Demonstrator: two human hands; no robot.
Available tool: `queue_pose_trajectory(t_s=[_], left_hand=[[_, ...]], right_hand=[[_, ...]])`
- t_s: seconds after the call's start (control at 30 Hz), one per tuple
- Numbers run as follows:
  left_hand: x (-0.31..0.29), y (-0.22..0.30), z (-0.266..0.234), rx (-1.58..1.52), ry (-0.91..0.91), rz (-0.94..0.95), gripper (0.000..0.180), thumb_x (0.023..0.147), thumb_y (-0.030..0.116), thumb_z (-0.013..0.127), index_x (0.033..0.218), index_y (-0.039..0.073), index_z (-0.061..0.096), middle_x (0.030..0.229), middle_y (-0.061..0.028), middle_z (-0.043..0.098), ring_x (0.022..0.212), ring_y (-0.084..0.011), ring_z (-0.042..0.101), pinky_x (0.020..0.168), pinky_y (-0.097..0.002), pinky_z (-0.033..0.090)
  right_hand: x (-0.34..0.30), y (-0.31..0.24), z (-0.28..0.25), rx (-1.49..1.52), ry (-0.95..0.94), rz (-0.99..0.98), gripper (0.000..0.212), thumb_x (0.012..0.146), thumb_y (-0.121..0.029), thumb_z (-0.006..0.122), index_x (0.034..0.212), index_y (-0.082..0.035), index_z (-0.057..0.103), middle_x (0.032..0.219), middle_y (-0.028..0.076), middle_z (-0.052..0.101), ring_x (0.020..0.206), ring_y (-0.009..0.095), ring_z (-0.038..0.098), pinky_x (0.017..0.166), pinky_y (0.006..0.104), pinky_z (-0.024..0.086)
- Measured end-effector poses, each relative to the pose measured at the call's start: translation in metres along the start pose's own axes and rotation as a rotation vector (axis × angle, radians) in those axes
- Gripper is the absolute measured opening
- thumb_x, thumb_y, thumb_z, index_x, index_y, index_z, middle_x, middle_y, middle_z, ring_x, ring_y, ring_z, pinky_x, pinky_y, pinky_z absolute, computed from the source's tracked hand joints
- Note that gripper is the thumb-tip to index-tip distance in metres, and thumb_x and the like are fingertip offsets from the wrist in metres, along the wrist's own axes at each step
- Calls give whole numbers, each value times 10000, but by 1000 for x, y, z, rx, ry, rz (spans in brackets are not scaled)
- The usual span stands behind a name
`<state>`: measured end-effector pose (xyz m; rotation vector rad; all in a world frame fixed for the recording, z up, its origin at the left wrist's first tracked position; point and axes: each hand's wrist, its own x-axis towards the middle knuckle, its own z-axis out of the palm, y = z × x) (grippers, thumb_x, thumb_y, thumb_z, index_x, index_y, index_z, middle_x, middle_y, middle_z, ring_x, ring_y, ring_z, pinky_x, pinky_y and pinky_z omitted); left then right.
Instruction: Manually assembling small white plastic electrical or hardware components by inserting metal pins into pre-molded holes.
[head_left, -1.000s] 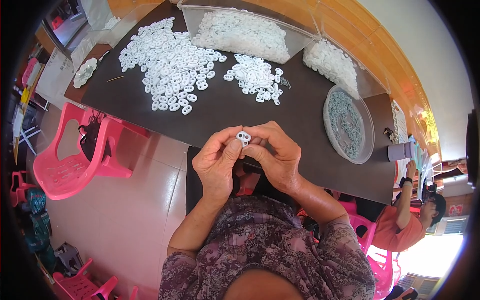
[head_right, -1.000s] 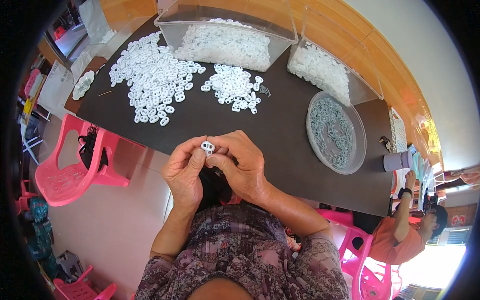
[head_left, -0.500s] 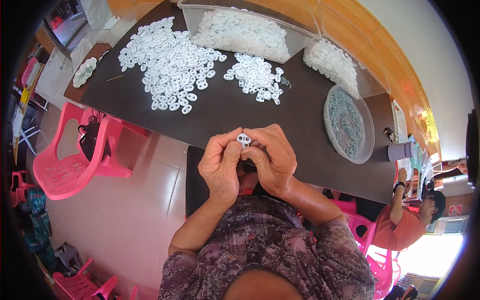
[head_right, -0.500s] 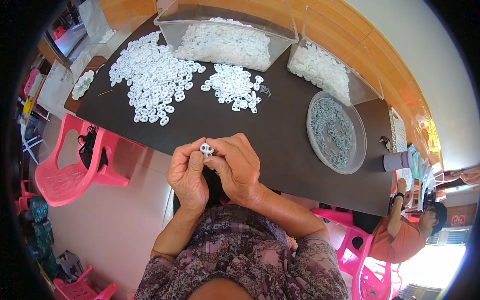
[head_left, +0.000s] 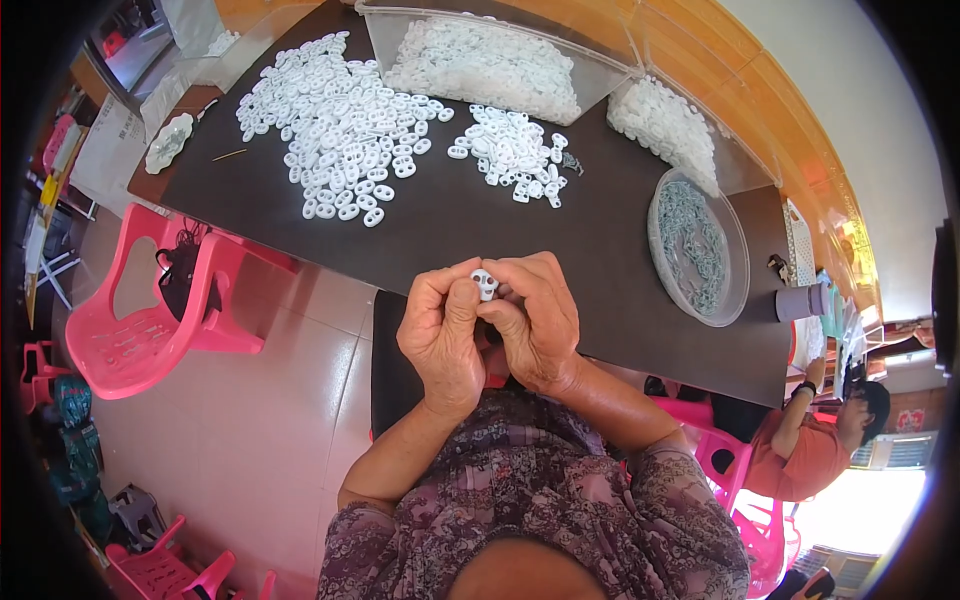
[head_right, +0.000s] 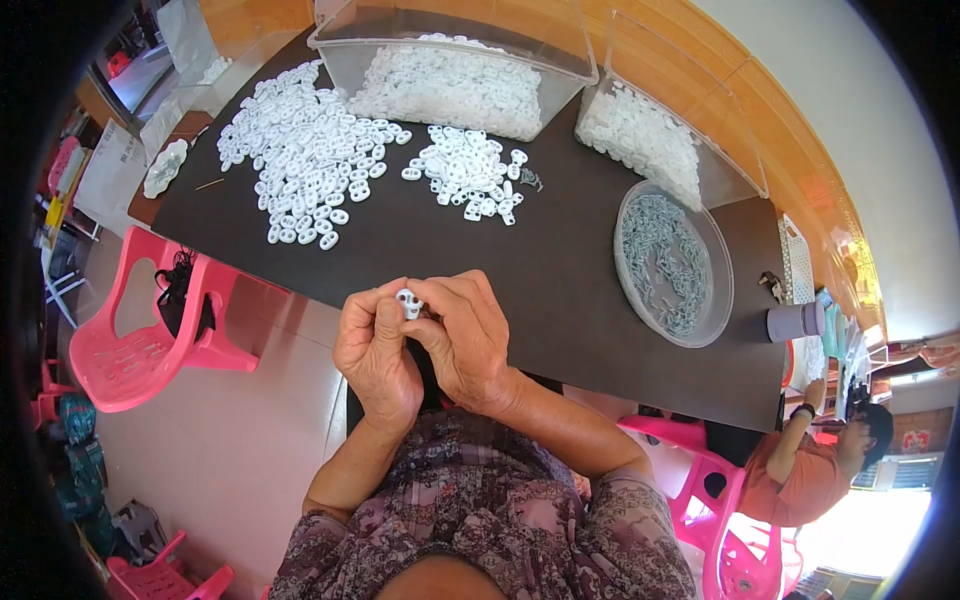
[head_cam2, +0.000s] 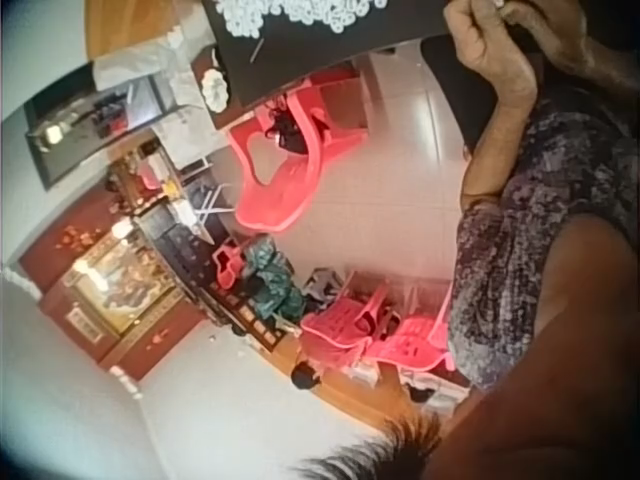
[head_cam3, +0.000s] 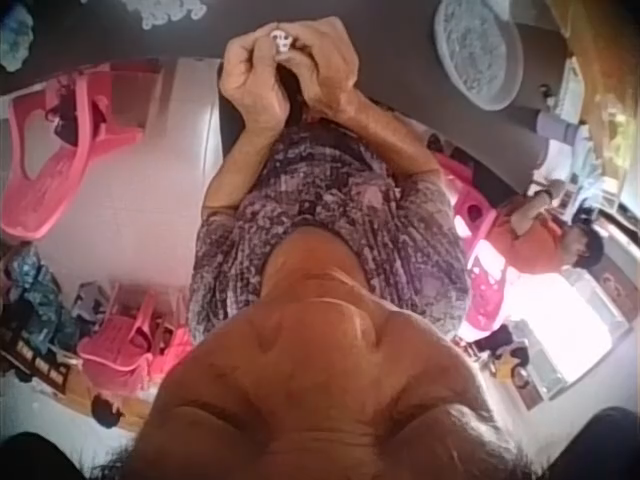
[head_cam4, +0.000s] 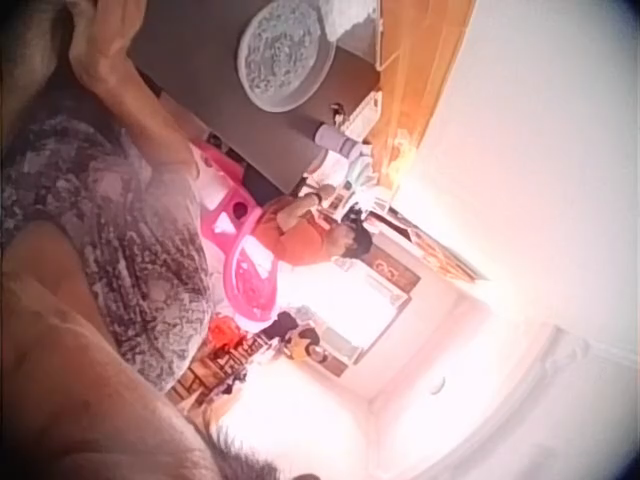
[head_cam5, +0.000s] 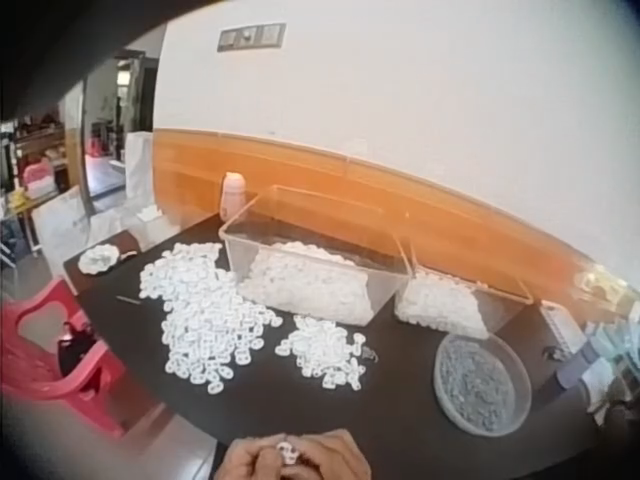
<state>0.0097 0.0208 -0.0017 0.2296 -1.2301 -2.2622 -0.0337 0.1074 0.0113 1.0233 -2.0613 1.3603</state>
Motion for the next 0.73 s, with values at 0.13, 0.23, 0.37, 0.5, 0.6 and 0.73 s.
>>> queue_pose_trajectory(t_s=[0.13, 0.23, 0.37, 0.5, 0.6, 0.73], left_hand=[[-3, 1, 1, 43, -7, 32, 168, 929, 126, 535, 998, -20, 585, 886, -7, 555, 805, -53, 478, 748, -199, 399], [-4, 0, 1, 56, -7, 55, 176, 933, 134, 529, 1005, -19, 581, 896, -9, 549, 812, -56, 475, 758, -205, 397], [-6, -4, 1, 91, -19, 118, 177, 943, 142, 510, 988, -16, 577, 854, 6, 518, 785, -50, 456, 737, -203, 390], [-6, -6, 2, 104, -19, 137, 169, 949, 139, 496, 962, -12, 570, 814, 12, 488, 755, -48, 437, 711, -201, 380], [-6, -8, 2, 102, -21, 136, 165, 952, 141, 489, 947, -8, 560, 804, 9, 475, 745, -48, 425, 694, -199, 373], [-7, -12, 2, 114, -40, 188, 166, 953, 150, 487, 965, -5, 547, 818, 1, 474, 754, -54, 427, 701, -209, 376]], right_hand=[[0, 4, 0, -23, 10, -26, 245, 793, -58, 650, 1014, 27, 585, 899, 111, 599, 737, 208, 529, 617, 282, 452], [-1, 3, 1, -39, 18, -52, 222, 822, -74, 633, 1012, 23, 574, 906, 120, 598, 729, 212, 529, 617, 287, 452], [-3, 1, 7, 7, 89, -50, 224, 803, -57, 637, 1000, 23, 565, 885, 131, 600, 726, 240, 546, 622, 307, 458], [-4, 4, 8, 20, 112, -70, 236, 770, -34, 656, 984, 18, 569, 847, 135, 597, 717, 263, 556, 610, 322, 462], [-6, 7, 9, 18, 112, -92, 229, 780, -41, 652, 983, 16, 563, 836, 138, 594, 703, 263, 553, 602, 325, 462], [-6, 8, 9, 10, 113, -103, 224, 788, -47, 649, 984, 16, 563, 839, 139, 595, 695, 260, 551, 599, 327, 461]])
